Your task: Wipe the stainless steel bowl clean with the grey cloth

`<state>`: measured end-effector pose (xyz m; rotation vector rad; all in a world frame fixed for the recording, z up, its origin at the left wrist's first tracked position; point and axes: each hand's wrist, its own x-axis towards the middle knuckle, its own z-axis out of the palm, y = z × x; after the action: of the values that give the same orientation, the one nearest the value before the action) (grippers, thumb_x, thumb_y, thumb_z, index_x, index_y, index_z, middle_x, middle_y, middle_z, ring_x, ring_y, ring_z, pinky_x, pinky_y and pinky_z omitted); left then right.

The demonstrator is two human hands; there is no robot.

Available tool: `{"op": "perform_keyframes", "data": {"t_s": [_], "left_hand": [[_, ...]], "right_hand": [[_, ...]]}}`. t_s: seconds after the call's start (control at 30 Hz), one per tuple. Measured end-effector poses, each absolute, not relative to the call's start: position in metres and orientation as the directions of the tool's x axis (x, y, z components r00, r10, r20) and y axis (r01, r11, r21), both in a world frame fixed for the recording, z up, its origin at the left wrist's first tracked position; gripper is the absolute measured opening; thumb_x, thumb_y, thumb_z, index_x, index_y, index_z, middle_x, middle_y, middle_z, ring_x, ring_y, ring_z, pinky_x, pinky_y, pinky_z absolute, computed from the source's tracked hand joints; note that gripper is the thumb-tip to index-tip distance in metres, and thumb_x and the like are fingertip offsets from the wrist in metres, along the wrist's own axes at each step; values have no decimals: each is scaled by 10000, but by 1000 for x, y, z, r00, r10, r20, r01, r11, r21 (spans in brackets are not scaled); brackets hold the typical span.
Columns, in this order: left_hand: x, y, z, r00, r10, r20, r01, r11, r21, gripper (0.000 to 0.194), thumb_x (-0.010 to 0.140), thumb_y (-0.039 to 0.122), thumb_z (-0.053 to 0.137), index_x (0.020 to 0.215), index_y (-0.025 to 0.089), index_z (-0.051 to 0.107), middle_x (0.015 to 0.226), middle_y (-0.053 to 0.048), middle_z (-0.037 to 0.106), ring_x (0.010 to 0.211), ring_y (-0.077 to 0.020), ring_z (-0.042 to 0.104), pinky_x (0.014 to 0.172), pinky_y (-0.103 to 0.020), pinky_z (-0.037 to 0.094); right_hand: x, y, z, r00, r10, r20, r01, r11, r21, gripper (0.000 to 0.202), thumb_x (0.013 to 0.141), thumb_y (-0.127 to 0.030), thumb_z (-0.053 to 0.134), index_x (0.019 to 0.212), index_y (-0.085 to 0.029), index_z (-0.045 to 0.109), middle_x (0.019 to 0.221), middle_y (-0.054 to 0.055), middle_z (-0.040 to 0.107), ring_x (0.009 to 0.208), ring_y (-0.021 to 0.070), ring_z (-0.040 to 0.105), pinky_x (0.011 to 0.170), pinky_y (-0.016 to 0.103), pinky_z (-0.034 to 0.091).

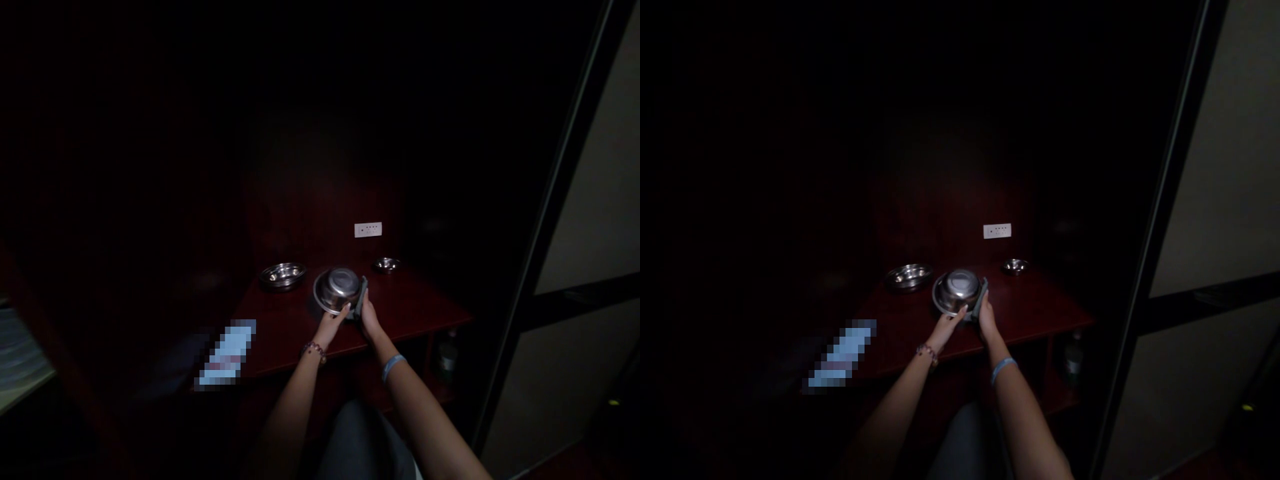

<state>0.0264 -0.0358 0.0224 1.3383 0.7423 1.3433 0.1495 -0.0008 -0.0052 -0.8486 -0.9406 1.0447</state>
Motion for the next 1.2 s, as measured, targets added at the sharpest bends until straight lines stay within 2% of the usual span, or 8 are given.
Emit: {"op": "perform_keyframes", "data": {"t_s": [0.13, 0.23, 0.33, 0.43, 0.5, 0.7, 1.0, 1.2], "left_hand": [[22, -30, 19, 133, 972, 196, -304, -149, 941, 522, 695, 314, 791, 1177, 169, 654, 1274, -111, 639, 1247, -247, 547, 1150, -399, 296], [19, -25, 17, 44, 986, 159, -431, -125, 894, 514, 724, 362, 769, 1191, 190, 642, 1316, -86, 613, 1292, -220, 505, 1164, -377, 271], [16, -22, 19, 1, 983, 182, -603, -144, 785, 437, 839, 465, 619, 1198, 217, 639, 1370, -47, 573, 1325, -192, 468, 1155, -352, 292], [14, -19, 19, -4, 992, 130, -688, -97, 719, 472, 910, 536, 451, 1167, 194, 652, 1376, -49, 567, 1320, -186, 474, 1141, -338, 318], [13, -15, 16, -18, 997, 71, -691, -64, 720, 479, 923, 535, 417, 1135, 180, 660, 1358, -63, 583, 1294, -187, 502, 1126, -337, 341], [13, -1, 2, -167, 986, 3, -645, -111, 756, 311, 945, 378, 446, 1087, 180, 639, 1277, -71, 639, 1193, -167, 587, 1069, -335, 409], [13, -3, 4, -173, 985, 11, -632, -119, 766, 443, 957, 465, 374, 1185, 155, 595, 1365, -129, 566, 1239, -197, 553, 1082, -364, 390], [14, -6, 5, -172, 984, 45, -624, -144, 768, 454, 959, 492, 360, 1196, 181, 592, 1375, -103, 564, 1264, -183, 532, 1088, -347, 381]], "right_hand": [[150, 0, -7, 239, 951, 197, -338, 272, -901, 707, 862, -691, 333, 1163, -132, 644, 1068, 155, 716, 984, 244, 688, 952, 396, 486], [150, 0, -8, 269, 945, 186, -364, 279, -889, 665, 881, -656, 330, 1162, -145, 649, 1062, 134, 724, 1002, 235, 685, 936, 377, 494], [152, -1, -8, 287, 943, 171, -374, 275, -886, 636, 889, -644, 333, 1157, -167, 658, 1056, 103, 733, 1007, 217, 684, 924, 344, 501], [153, -2, -6, 272, 947, 172, -353, 265, -897, 628, 892, -641, 341, 1150, -171, 667, 1039, 98, 738, 1017, 220, 680, 936, 349, 498], [153, -2, -5, 253, 949, 189, -303, 263, -916, 642, 901, -640, 314, 1150, -166, 668, 1030, 106, 738, 1026, 231, 676, 944, 369, 496], [152, -1, -4, 281, 940, 192, -210, 256, -944, 623, 918, -602, 273, 1083, -171, 692, 929, 92, 749, 945, 220, 696, 850, 338, 536], [150, -6, -1, 307, 929, 207, -104, 249, -963, 634, 907, -617, 280, 971, -159, 713, 878, 97, 739, 883, 220, 692, 887, 328, 502], [147, -10, 1, 313, 926, 211, -56, 240, -969, 673, 897, -646, 267, 917, -149, 719, 863, 116, 734, 906, 229, 690, 906, 333, 491]]}}
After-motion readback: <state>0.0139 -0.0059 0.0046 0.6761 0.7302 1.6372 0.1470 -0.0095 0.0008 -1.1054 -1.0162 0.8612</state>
